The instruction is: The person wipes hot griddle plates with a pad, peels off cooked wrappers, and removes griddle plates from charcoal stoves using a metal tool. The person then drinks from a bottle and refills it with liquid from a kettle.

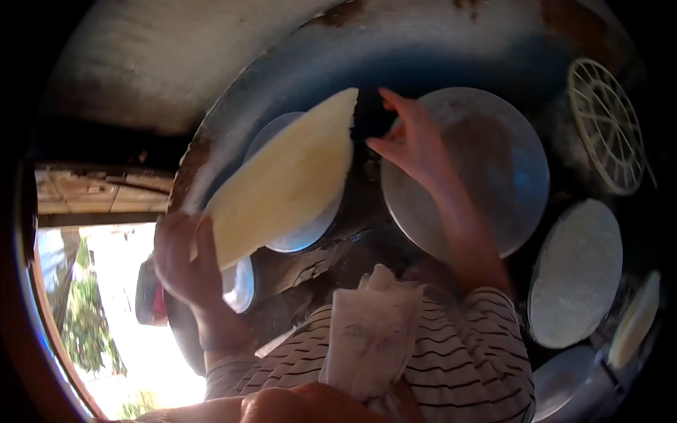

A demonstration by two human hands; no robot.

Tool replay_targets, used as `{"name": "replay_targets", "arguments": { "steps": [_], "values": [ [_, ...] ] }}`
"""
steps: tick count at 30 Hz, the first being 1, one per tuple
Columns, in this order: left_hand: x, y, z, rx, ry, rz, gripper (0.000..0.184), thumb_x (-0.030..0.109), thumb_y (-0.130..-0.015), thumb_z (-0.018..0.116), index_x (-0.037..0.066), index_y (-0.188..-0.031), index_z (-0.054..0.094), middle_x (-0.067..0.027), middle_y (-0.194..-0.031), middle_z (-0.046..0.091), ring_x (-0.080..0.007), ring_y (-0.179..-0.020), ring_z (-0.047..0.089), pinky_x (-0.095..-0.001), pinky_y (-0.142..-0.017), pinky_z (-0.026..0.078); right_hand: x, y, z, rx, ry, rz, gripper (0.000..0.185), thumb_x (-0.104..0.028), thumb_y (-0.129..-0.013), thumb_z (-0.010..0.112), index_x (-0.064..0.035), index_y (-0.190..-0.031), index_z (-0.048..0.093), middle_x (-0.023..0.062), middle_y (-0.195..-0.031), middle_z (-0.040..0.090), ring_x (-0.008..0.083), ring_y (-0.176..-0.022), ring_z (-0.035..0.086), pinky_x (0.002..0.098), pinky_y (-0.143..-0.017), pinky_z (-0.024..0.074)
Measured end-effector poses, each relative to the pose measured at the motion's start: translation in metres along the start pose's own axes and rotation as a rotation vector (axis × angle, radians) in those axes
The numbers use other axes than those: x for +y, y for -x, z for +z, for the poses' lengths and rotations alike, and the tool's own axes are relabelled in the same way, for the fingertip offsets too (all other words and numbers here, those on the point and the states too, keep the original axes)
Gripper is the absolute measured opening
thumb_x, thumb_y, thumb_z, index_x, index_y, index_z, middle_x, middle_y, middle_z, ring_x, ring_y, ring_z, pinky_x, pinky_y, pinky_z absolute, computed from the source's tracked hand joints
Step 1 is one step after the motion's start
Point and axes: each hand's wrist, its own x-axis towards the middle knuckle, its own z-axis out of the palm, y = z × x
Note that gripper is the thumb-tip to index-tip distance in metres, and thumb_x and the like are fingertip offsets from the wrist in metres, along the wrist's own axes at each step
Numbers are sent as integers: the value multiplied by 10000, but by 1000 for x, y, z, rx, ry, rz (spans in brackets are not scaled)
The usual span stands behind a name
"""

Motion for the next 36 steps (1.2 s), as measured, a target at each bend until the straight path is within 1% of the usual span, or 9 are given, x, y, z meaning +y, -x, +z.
{"name": "replay_targets", "arguments": {
  "steps": [4,7,12,15,19,26,29,32,36],
  "values": [
    [19,16,-38,0,155,202,78,12,-760,624,8,-836,644,-117,-873,573,-277,-776,572,-394,-693,480,16,28,-40,-106,30,-190,389,-183,-769,725,-69,-1130,633,92,-1151,578,150,-815,649,289,-657,527],
    [-1,9,-24,65,399,618,101,60,-856,613,-39,-873,608,-138,-841,582,-246,-758,554,-353,-687,474,5,142,-73,-4,-117,128,237,-223,-794,673,-23,-921,684,64,-681,668,119,-546,626,265,-551,484],
    [80,-16,-4,-399,893,198,69,23,-855,583,-33,-876,617,-87,-824,562,-164,-761,543,-279,-674,448,-52,338,-132,340,-163,345,225,-226,-811,685,-4,-848,674,39,-617,626,114,-541,611,251,-513,471],
    [218,-53,41,-662,903,381,142,121,-876,626,-12,-924,620,-9,-781,567,-80,-712,494,-239,-626,413,-92,425,-212,552,37,658,193,-216,-819,687,-24,-806,670,22,-660,630,102,-508,581,242,-484,467],
    [453,-85,62,-296,1079,769,289,312,-873,614,23,-889,614,-84,-682,574,-160,-609,487,-301,-606,428,-113,502,-360,1044,252,550,188,-223,-837,680,-42,-885,675,25,-680,636,96,-503,586,242,-465,477],
    [718,-43,31,81,1427,1166,242,171,-784,678,44,-988,645,-119,-839,634,-297,-784,616,-371,-737,508,-186,709,-652,1165,427,115,368,-26,-851,420,26,-1166,601,116,-1272,565,211,-1186,533,280,-967,412],
    [821,16,93,350,1335,1219,106,187,-802,626,96,-856,631,-77,-835,627,-279,-790,597,-384,-678,471,-142,763,-679,1198,608,259,521,-6,-708,412,28,-1194,595,114,-1294,555,217,-1169,522,278,-968,374],
    [907,79,162,303,1162,1189,45,101,-774,587,111,-808,615,-68,-788,579,-294,-765,568,-408,-645,462,-66,767,-691,1406,881,754,342,-190,-874,554,-17,-1157,636,88,-1152,644,176,-1036,587,277,-905,433],
    [948,121,231,171,1024,1219,94,90,-739,585,125,-804,644,-53,-783,568,-264,-800,569,-376,-669,480,80,800,-723,1635,482,477,196,-79,-793,631,-39,-955,734,111,-953,708,163,-891,646,302,-845,477]
  ]
}}
